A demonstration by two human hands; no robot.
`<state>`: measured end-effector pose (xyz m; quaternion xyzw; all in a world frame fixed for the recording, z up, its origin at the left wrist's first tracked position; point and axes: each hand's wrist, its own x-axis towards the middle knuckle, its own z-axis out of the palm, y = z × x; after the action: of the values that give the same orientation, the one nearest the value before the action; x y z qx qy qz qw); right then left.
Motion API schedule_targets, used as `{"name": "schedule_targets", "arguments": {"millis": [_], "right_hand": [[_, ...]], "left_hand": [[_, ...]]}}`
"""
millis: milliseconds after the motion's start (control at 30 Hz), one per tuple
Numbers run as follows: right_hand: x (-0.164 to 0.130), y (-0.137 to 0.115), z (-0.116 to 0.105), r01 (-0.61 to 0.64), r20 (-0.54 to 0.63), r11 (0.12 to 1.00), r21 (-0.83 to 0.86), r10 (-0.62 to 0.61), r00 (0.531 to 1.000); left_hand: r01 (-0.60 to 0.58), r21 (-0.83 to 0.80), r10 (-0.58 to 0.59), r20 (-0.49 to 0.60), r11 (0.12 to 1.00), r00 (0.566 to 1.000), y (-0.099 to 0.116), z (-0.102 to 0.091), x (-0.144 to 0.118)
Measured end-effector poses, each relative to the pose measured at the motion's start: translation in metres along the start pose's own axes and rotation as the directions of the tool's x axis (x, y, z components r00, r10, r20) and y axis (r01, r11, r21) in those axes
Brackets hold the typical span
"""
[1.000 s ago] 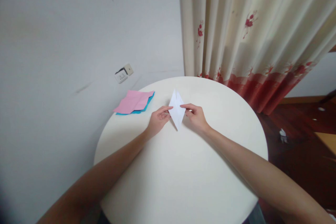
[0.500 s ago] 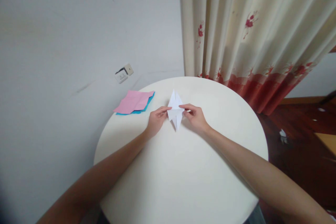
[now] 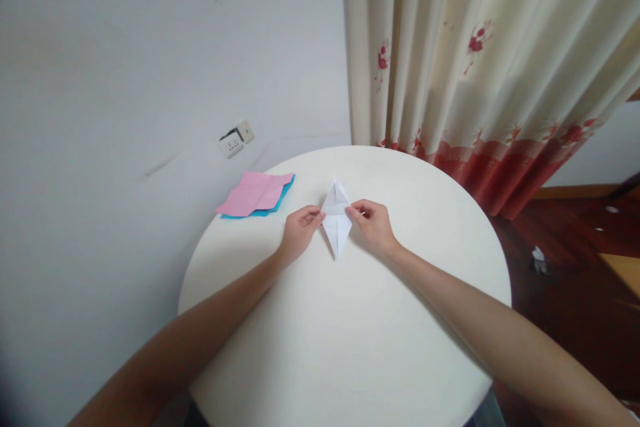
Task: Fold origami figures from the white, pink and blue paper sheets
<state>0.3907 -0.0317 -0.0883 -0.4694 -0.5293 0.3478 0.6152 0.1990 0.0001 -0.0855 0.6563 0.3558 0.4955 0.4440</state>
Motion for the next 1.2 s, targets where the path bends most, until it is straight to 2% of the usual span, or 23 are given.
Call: {"name": "schedule_targets", "arguments": {"millis": [367,700,867,1000,1200], "right_hand": [[-0.0001,0.0021,0.0015,0.026,-0.026,1.000,0.014,-0.026,0.999],[-0.0023,0.0042,0.0025,0.049,0.034,0.998,0.031,-0.050,0.998],[-0.0027,0.0051,0.0030,0.069,0.035,0.997,0.040,-0.070,0.997],[-0.0044,-0.0009,0.0040,0.081,0.013,0.992,0.098,-0.083,0.996],[-0.0043,-0.0031,0.0042,0.103,-0.001,0.991,0.085,-0.104,0.995]], "left_hand": [[-0.060,0.004,0.060,0.012,0.998,0.998,0.0010,0.0008,-0.0018],[-0.099,-0.022,0.098,-0.052,0.995,0.994,-0.0028,0.0018,-0.0003],[-0.081,-0.055,0.077,-0.078,0.995,0.994,-0.0030,0.0021,0.0001],[-0.116,-0.030,0.114,-0.050,0.993,0.992,-0.0027,0.0023,-0.0007],[-0.102,0.088,0.103,-0.013,0.991,0.995,-0.0016,0.0017,-0.0029]]}}
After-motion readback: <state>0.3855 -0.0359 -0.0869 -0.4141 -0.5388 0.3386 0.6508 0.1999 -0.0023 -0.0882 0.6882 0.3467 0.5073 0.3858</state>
